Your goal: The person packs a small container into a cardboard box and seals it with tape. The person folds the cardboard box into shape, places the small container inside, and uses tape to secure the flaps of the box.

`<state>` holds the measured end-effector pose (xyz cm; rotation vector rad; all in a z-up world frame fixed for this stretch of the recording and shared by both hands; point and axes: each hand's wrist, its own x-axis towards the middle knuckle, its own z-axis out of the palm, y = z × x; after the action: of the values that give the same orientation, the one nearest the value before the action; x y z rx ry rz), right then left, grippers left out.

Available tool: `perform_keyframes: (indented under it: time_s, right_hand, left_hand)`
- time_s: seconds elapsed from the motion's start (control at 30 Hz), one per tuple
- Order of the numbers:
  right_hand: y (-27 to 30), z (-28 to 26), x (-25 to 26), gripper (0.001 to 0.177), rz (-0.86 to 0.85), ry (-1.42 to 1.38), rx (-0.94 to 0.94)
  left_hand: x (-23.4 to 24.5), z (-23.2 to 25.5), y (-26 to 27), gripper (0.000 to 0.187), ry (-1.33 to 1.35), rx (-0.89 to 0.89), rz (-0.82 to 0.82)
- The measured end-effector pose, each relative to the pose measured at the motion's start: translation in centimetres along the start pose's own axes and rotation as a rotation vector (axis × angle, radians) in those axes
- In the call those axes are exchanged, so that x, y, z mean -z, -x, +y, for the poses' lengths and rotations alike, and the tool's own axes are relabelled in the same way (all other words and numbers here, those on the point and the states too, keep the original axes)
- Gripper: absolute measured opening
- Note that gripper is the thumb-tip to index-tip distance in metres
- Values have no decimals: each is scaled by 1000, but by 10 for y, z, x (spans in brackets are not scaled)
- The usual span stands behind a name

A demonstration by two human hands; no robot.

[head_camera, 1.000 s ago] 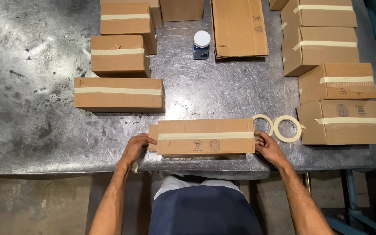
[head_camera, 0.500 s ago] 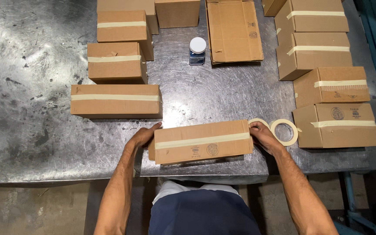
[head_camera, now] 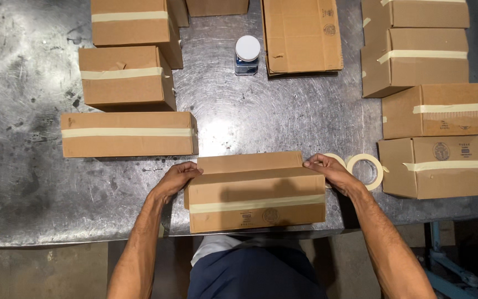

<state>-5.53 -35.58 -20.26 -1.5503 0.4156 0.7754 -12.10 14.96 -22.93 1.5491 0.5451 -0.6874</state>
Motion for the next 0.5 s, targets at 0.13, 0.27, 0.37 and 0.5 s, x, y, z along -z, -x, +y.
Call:
perform_keyframes:
  time_s: [0.13, 0.27, 0.37, 0.5]
  right_hand:
    - [-37, 30, 7, 22, -1, -24, 72]
    - [-59, 38, 5, 30, 98, 53, 139]
    - [-68, 33, 7, 30, 153, 258, 150]
    - [-72, 28, 9, 30, 206, 616, 89]
  left_hand:
    - [-1, 0, -5, 26, 10, -1, 92]
    - [-5, -29, -52, 34, -195, 3, 286]
    - [-5, -44, -72, 30, -264, -12, 364]
    - [-22, -5, -29, 36, -228, -70, 486]
